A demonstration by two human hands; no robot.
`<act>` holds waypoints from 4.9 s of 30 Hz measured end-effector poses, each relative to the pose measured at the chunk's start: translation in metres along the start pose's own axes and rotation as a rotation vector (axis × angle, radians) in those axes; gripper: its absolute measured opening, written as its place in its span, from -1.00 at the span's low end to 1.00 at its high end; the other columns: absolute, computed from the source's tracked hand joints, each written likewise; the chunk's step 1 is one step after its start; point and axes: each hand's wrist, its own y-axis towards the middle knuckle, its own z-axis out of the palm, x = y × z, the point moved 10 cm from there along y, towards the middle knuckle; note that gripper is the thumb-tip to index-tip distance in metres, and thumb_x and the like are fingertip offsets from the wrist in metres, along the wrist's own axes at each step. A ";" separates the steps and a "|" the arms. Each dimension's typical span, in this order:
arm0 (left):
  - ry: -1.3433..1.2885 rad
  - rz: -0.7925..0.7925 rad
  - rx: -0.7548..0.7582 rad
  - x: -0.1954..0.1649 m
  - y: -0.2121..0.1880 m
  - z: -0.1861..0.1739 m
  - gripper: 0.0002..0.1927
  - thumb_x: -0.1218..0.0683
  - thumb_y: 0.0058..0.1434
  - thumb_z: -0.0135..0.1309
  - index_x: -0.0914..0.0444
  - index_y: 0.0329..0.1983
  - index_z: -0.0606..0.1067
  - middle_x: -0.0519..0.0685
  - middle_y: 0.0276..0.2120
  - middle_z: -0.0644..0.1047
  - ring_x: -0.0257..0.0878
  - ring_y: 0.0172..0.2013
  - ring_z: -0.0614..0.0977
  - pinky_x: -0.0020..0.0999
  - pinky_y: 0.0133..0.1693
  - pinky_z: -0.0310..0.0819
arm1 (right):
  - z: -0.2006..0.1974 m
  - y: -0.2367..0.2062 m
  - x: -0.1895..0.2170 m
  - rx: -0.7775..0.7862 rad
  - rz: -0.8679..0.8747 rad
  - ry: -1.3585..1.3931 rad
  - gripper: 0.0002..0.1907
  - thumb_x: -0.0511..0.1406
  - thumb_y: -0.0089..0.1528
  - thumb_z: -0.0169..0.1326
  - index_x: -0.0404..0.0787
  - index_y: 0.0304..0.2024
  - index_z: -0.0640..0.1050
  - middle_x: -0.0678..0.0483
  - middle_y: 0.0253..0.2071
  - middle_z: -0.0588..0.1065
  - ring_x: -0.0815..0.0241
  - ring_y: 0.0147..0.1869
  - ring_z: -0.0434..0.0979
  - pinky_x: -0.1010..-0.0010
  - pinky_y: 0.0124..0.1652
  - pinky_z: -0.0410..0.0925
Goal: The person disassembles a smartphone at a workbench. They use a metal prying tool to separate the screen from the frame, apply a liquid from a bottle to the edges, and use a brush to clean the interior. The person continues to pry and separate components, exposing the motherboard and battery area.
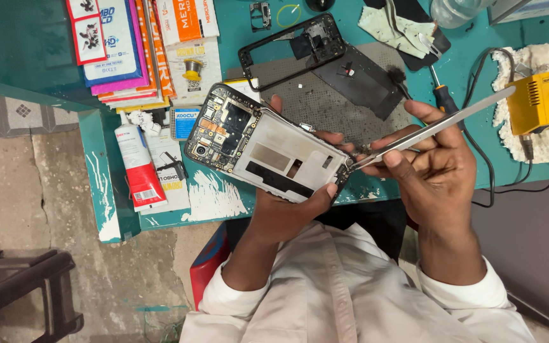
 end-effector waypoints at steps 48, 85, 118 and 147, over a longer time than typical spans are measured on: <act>0.105 -0.106 -0.048 0.002 0.005 -0.005 -0.09 0.43 0.18 0.04 0.31 0.51 -0.13 0.11 0.19 0.46 -0.08 0.22 0.57 -0.17 0.23 0.53 | -0.006 0.011 -0.040 0.074 0.216 0.275 -0.56 -0.55 0.34 0.08 -0.40 0.26 0.36 -0.20 -0.08 0.59 0.03 -0.02 0.68 0.24 -0.05 0.59; -0.027 -0.047 -0.043 0.004 0.001 -0.006 0.23 0.45 0.20 0.06 0.00 0.66 -0.43 0.12 0.19 0.47 0.00 0.26 0.56 -0.05 0.29 0.48 | -0.027 -0.007 -0.050 -0.131 0.093 0.417 -0.67 -0.47 0.46 0.05 -0.30 0.25 0.35 -0.19 0.01 0.56 0.00 0.04 0.67 0.18 0.02 0.57; 0.125 -0.025 0.032 0.010 -0.003 -0.004 0.19 0.42 0.25 0.09 0.12 0.69 -0.40 0.15 0.24 0.46 -0.27 0.15 0.56 -0.37 0.19 0.46 | 0.024 -0.001 -0.001 0.212 -0.093 -0.524 -0.96 -0.52 0.31 0.14 -0.39 -0.19 0.56 0.10 -0.28 0.51 0.41 -0.27 0.36 0.58 -0.27 0.23; -0.136 -0.134 0.034 0.022 0.002 -0.003 0.25 0.45 0.20 0.12 0.05 0.69 -0.41 0.20 0.21 0.45 0.00 0.23 0.56 -0.04 0.28 0.52 | -0.001 -0.001 -0.099 0.259 0.369 0.325 -0.89 -0.44 0.35 0.12 -0.39 -0.11 0.59 0.01 -0.29 0.56 0.31 -0.31 0.49 0.48 -0.30 0.33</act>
